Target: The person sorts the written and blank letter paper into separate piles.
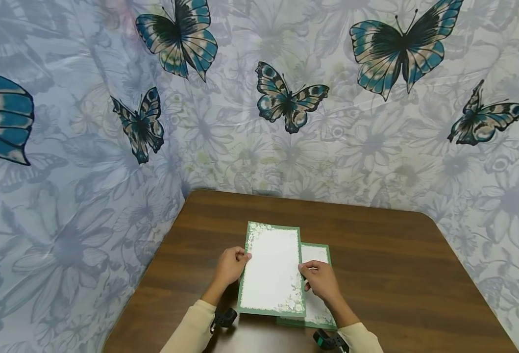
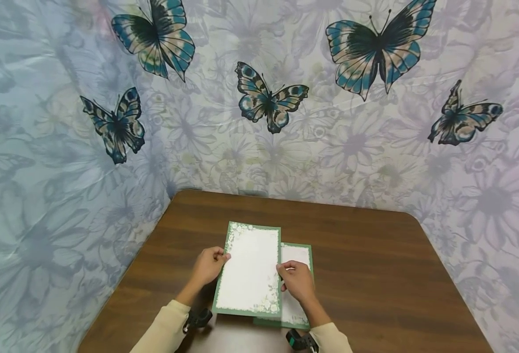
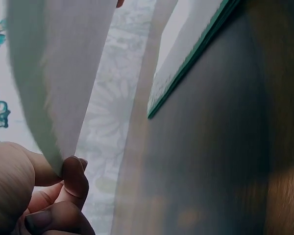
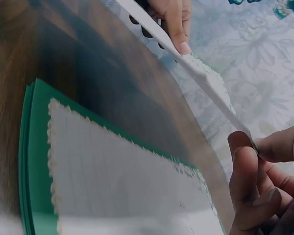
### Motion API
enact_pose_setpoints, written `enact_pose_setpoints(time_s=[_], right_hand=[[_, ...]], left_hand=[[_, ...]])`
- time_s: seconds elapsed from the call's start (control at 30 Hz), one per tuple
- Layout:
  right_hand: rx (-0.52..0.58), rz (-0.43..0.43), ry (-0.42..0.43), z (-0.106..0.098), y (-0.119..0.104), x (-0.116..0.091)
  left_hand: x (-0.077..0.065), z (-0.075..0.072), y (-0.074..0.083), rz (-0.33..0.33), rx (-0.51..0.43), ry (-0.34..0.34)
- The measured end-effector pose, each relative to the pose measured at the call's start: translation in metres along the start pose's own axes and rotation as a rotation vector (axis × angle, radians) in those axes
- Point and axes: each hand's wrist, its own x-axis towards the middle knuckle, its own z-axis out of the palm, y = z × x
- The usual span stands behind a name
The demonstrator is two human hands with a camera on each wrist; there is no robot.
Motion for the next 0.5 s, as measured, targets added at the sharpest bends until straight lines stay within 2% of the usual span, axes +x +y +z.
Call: enact_pose_setpoints(time_s=[0.27, 0.5], right_hand=[[-0.070, -0.073, -0.017, 0.020, -0.005, 0.008], [-0.100, -0.147, -0.075, 0.036, -0.004, 0.013]], left_hand=[[0.001, -0.016, -0.011, -0.018, 0.058, 0.016], [0.000, -0.028, -0.020, -0.047, 0.116, 0.038]])
